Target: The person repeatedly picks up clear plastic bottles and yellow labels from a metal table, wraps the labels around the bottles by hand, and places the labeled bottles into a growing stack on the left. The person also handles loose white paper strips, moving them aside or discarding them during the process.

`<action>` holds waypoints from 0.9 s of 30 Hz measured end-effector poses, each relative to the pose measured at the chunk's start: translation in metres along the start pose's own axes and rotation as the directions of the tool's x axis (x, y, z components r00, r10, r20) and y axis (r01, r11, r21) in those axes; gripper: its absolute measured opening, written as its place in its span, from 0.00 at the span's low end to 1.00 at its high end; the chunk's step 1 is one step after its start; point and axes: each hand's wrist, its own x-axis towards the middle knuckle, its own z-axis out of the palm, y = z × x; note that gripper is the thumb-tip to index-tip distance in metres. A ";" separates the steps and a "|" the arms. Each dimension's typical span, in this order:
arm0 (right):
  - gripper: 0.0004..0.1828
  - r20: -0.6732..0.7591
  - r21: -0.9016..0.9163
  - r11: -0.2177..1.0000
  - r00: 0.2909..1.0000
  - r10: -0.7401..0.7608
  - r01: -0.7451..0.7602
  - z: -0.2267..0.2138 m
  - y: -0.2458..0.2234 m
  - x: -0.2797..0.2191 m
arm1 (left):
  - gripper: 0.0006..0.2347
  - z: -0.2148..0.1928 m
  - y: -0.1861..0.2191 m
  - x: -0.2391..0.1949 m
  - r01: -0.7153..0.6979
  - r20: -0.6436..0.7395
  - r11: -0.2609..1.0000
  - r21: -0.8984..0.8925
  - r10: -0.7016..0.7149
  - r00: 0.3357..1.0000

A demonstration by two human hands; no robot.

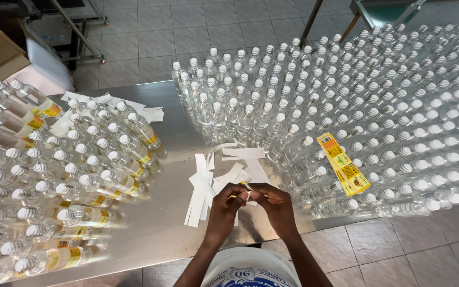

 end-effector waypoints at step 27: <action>0.06 0.227 -0.443 0.878 0.970 -0.084 0.179 -0.010 -0.048 0.005 | 0.06 -0.011 0.025 -0.004 -0.235 -0.083 0.942 0.240 0.261 0.962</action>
